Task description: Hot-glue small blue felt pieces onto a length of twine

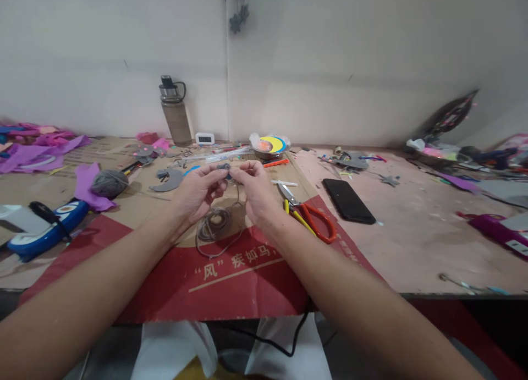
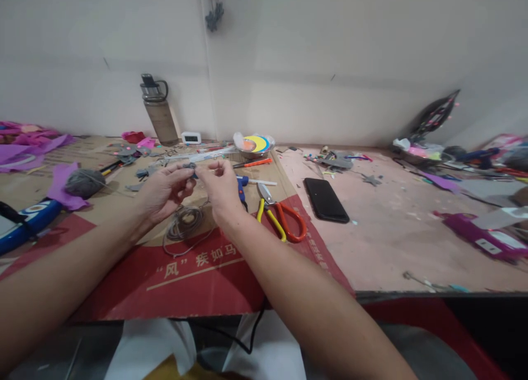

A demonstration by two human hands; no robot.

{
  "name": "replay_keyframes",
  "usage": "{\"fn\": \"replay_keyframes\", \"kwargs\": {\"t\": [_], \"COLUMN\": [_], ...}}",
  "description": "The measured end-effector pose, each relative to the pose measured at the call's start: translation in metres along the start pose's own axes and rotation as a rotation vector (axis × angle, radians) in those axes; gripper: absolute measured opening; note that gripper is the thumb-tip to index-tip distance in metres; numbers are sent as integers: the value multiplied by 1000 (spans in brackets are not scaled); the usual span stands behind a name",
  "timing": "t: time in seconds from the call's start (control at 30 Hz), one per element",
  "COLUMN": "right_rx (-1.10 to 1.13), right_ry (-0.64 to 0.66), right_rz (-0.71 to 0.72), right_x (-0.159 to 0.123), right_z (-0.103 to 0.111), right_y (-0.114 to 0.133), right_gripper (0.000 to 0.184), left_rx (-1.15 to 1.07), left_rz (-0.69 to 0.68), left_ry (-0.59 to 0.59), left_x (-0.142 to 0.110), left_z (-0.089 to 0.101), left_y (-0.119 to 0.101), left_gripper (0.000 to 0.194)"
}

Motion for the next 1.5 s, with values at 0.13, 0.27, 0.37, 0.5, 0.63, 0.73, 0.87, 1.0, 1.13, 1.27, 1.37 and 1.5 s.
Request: {"fn": "replay_keyframes", "kwargs": {"t": [0.13,0.27,0.37,0.5,0.63,0.73,0.87,1.0,1.13,1.27,1.37,1.5], "right_rx": [148,274,361,365,335,330,264,-67,-966,-1559,-1648,-1431], "right_ry": [-10,13,19,22,-2,-9,43,61,-59,120,174,178], "right_rz": [-87,-166,-221,-263,-219,-189,-228,-138,-117,-230,-283,-357], "right_x": [-2,-3,-2,0,0,-3,-2,14,24,20,15,17], "right_z": [1,-5,-8,-7,-6,-9,-9,18,50,40,34,47], "right_y": [-2,-3,-6,-7,-7,-6,-2,11,13,-8,-14,-18], "right_gripper": [36,30,27,27,30,32,35,24,28,52,52,46], "left_rx": [-5,-43,-24,42,215,349,309,122,75,130,223,360], "left_rz": [31,17,15,-18,-112,-151,-124,-5,28,-5,-51,-101], "left_ry": [18,21,36,21,7,-17,-73,-114,-140,-108,-126,-159], "left_x": [-2,-2,-1,-2,-6,-9,-5,2,3,3,2,4], "left_z": [-2,-3,-5,-4,-6,-5,6,20,27,25,26,30], "left_y": [1,2,2,-3,-12,-16,-14,-6,-7,-10,-13,-20], "left_gripper": [6,3,2,8,19,16,13,17,16,14,15,12]}}
Point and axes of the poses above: each hand's wrist, its own x-axis towards the middle knuckle, its own z-axis out of the back of the hand, y = z × x, the point moved 7 cm from there along x, towards the middle knuckle, and after that the axes turned 9 degrees about y, right-handed, at the moved point
